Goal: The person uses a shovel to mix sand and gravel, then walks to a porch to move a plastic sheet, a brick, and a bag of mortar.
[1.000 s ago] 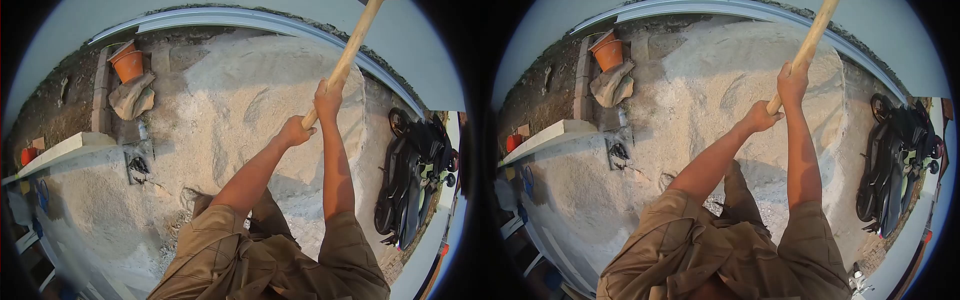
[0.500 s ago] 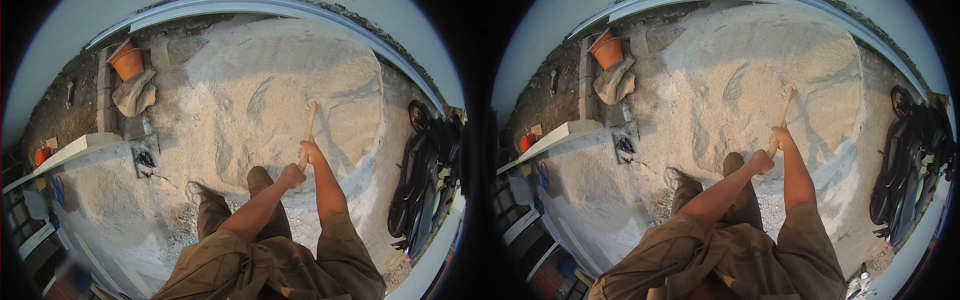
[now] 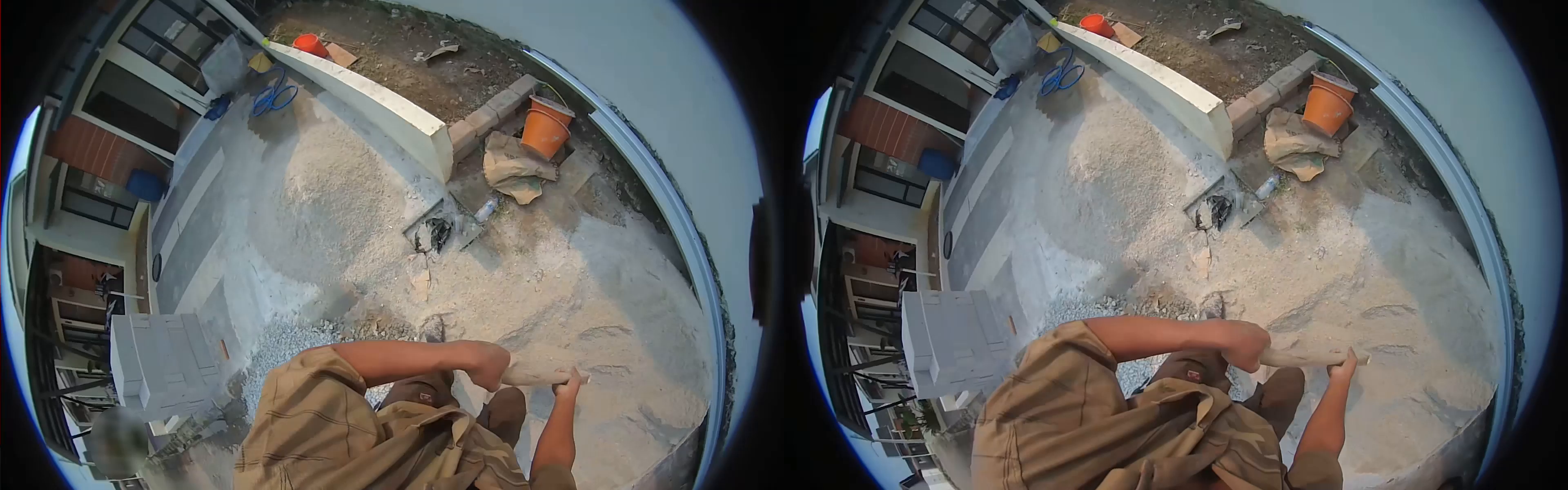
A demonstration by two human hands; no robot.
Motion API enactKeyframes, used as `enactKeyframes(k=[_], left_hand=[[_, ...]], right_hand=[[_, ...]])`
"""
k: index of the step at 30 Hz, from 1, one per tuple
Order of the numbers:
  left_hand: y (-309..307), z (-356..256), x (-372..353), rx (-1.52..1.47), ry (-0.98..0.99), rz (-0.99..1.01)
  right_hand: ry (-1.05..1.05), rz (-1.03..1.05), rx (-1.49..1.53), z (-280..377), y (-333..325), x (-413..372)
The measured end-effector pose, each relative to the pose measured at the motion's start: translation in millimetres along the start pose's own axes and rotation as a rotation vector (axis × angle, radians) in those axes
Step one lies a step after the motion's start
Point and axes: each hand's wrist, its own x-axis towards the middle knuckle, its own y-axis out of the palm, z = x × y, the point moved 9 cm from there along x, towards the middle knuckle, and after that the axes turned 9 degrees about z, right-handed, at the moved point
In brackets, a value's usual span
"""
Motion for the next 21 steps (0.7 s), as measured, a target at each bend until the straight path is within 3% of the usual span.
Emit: enactKeyframes(k=[1,3,4,5,7,8,11,13,15,17,19,21], left_hand=[[-18,32,-63,-0.017,-0.067,-0.06],[-48,94,-181,0.082,-0.237,-0.209],[-61,127,-242,0.173,-0.371,-0.297],[-76,146,-314,0.227,-0.47,-0.473],[-103,162,-462,0.302,-0.709,-0.905],[-110,153,-526,0.421,-0.849,-1.094],[-101,169,-674,0.544,-1.062,-1.59],[-74,225,-732,0.46,-1.276,-1.611],[-27,296,-743,0.096,-1.302,-1.536],[27,358,-693,-0.074,-1.238,-1.39],[90,412,-588,-0.322,-1.025,-1.255],[147,423,-459,-0.536,-0.788,-1.229]], right_hand=[[0.189,0.043,-0.002,-46,-14,65],[0.217,-0.062,-0.222,-160,76,37],[0.23,0.01,-0.112,-223,129,14],[0.359,0.039,-0.119,-282,199,-57],[0.508,0.369,-0.137,-390,304,-124],[0.464,0.367,-0.153,-420,358,-206],[0.796,0.609,-0.01,-530,464,-298],[0.712,0.691,-0.082,-556,506,-320],[0.692,0.605,-0.13,-553,511,-323],[0.574,0.574,-0.274,-520,489,-279],[0.434,0.507,-0.44,-460,444,-225],[0.3,0.326,-0.511,-377,380,-163]])
